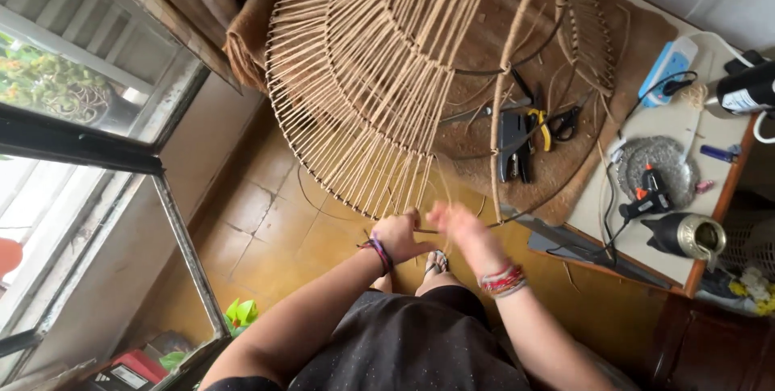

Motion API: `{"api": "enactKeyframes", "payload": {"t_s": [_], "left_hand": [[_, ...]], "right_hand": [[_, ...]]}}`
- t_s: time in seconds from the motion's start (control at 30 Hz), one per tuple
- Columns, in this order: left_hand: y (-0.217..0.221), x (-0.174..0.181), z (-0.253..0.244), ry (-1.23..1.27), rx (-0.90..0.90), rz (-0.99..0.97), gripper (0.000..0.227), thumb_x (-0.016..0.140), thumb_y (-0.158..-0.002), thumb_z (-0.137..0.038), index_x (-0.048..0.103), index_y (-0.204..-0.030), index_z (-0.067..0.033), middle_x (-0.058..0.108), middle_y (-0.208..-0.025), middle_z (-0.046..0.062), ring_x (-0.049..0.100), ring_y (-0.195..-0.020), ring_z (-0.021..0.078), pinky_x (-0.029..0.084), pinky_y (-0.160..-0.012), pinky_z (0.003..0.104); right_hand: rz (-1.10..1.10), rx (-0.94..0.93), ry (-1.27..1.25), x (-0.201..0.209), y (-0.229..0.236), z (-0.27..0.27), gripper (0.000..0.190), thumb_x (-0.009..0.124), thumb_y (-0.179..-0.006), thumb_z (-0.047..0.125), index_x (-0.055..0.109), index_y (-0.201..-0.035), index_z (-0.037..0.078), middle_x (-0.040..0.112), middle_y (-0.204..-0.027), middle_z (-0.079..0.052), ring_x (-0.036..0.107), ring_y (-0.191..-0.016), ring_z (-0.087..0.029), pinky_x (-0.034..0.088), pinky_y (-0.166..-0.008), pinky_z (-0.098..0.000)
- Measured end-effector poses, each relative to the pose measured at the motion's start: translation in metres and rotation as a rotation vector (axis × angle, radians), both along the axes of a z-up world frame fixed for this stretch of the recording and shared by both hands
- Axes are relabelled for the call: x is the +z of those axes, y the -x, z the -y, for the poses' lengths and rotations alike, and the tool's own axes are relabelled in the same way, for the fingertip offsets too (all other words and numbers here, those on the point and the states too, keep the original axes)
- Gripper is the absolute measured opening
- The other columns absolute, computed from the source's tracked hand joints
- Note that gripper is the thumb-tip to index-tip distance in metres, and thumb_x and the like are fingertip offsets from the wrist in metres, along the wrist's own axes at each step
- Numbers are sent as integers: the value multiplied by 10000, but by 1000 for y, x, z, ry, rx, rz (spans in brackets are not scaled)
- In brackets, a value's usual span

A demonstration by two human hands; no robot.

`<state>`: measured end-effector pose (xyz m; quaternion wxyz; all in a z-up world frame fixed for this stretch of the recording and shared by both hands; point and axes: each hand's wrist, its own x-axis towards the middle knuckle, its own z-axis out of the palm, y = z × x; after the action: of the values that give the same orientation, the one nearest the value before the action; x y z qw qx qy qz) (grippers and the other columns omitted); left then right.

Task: Weaving and securing wicker strands onto a large conical lampshade frame.

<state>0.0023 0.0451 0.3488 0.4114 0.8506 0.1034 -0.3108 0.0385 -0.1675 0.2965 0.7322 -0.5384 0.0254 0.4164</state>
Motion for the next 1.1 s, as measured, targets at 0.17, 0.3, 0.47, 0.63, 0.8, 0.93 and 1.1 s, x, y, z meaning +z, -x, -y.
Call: {"api": "enactKeyframes", "payload": {"t_s": [0.17, 0.3, 0.47, 0.63, 0.8, 0.93, 1.1], "left_hand": [[15, -60, 9, 23, 147, 242, 205, 695, -869, -417, 715, -1028, -290, 773, -894, -71, 749, -926, 237, 583, -831, 401], [15, -6, 3, 561, 266, 252, 309, 635, -853, -28, 748, -1119, -138, 690, -704, 7, 636, -595, 100, 569, -591, 216], [1, 27, -13, -32, -32, 61, 651, 673, -784, -763, 691, -1022, -157, 754, -916, 182, 742, -959, 378, 583, -829, 466], [1, 2, 1, 66, 83, 62, 336, 686, -867, -519, 669, -966, -199, 665, -700, 37, 689, -691, 207, 556, -699, 331], [-4, -9, 3, 813, 594, -78, 251, 612, -984, -284, 733, -924, -72, 599, -538, 79, 441, -352, 71, 420, -328, 156], [6, -10, -9, 6, 23, 92, 419, 720, -801, -589, 708, -971, -207, 753, -851, 69, 745, -899, 286, 575, -813, 402], [-5, -13, 6, 258, 280, -50, 389, 524, -946, -597, 779, -986, -307, 765, -989, 72, 713, -1021, 298, 544, -937, 389]], "right_hand": [[248, -5, 119, 117, 11, -6, 205, 661, -807, -101, 728, -988, -30, 737, -859, -100, 669, -582, -119, 562, -456, -231], [698, 1015, 1003, 26, 42, 16, 345, 483, -1009, 462, 707, -922, 214, 773, -931, -36, 726, -1016, -310, 560, -920, -451], [149, -131, 140, 119, -3, -36, 285, 470, -949, 196, 676, -1140, 151, 742, -1142, -39, 672, -904, -115, 537, -909, -308], [707, 179, 177, 68, 6, 6, 218, 498, -997, 99, 651, -843, 79, 746, -939, -109, 694, -616, -199, 588, -605, -325], [733, 1011, 1029, 2, 39, 23, 309, 528, -996, 450, 783, -955, 280, 779, -1051, 40, 724, -1056, -232, 556, -975, -376], [719, 96, 170, 75, 9, -18, 201, 476, -1026, 39, 654, -1111, 2, 642, -1239, -279, 616, -999, -329, 544, -948, -503], [751, 187, 266, 69, 18, -11, 335, 604, -894, 53, 684, -575, 118, 747, -963, -34, 700, -848, -208, 566, -820, -333]]}}
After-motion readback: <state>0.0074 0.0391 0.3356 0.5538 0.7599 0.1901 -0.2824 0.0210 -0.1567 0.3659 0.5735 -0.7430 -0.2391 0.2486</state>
